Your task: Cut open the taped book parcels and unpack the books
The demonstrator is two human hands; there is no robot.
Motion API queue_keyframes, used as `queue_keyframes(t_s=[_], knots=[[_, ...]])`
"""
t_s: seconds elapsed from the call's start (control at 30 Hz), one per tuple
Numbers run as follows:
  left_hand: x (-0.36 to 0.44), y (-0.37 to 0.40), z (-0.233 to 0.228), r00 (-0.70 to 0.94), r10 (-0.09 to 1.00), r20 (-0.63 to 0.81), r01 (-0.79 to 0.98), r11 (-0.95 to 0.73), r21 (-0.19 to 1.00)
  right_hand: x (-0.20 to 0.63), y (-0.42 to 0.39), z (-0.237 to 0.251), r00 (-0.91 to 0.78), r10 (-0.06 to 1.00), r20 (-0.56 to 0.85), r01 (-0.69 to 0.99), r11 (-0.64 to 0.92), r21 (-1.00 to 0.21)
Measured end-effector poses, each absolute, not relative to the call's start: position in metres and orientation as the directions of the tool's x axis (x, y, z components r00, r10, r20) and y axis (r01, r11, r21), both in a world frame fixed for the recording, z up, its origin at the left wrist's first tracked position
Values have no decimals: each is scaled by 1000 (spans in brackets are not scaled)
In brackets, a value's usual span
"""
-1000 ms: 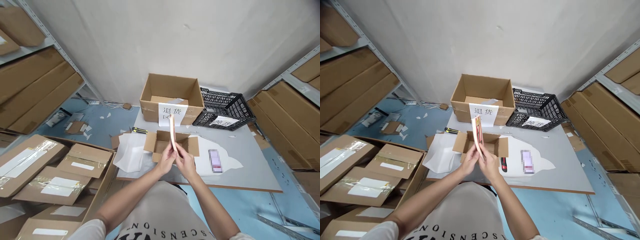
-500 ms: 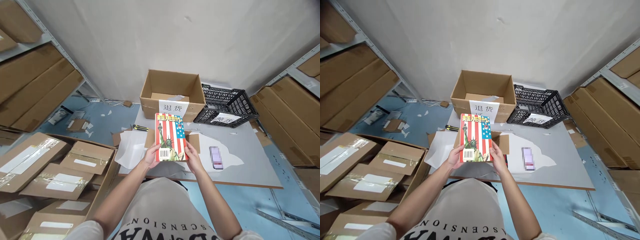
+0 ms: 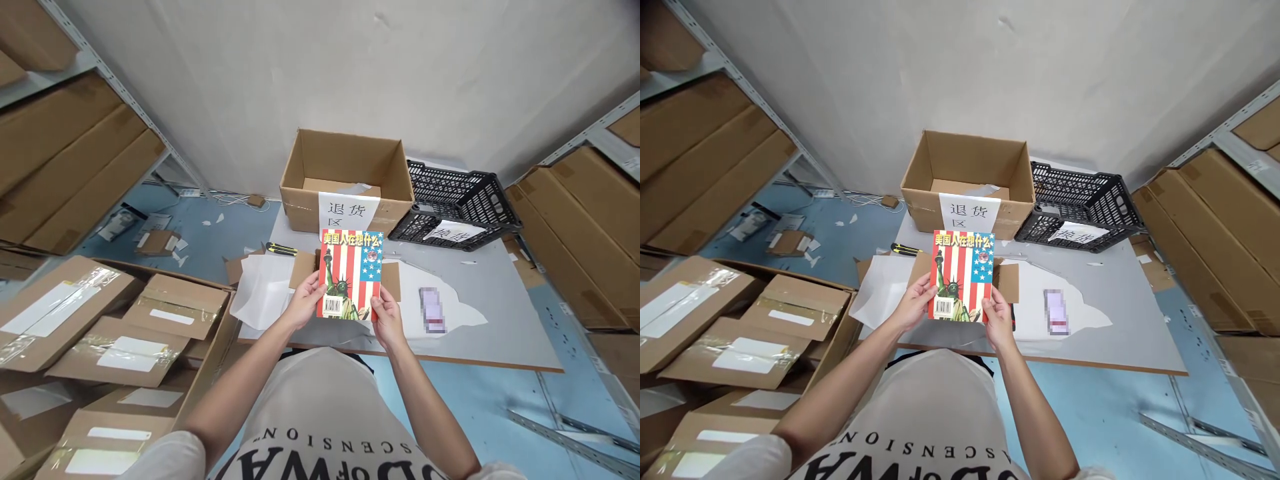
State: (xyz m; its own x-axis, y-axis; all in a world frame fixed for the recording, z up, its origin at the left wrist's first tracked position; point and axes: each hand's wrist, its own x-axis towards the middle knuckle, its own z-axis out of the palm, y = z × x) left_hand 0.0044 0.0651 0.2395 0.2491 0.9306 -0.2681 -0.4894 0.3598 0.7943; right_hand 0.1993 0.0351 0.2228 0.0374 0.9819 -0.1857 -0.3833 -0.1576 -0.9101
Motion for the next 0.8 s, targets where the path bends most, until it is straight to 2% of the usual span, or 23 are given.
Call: queue_keyframes(t_s=[0.13,0.3,0.43,0.5,0.63,0.8], knots=[[7,67,234,256,934,-247,-461,343,818,200,35,225,63,983,-172,-388,-135,-912],[19,57,227,42,990,-137,-337,144,931,199,37,230,116,989,-96,-249,-65,-966],[36,45,237,273,953,-129,-397,234,887,192,36,234,131,991,9,-39,14,-999],[42,43,241,331,935,-127,-467,279,839,187,33,235,102,993,57,84,48,-995],[45,42,241,282,954,-99,-555,247,795,175,24,237,0,982,189,302,181,-936],[40,47,233,138,966,-219,-540,258,801,159,17,242,-155,935,318,338,353,-873]])
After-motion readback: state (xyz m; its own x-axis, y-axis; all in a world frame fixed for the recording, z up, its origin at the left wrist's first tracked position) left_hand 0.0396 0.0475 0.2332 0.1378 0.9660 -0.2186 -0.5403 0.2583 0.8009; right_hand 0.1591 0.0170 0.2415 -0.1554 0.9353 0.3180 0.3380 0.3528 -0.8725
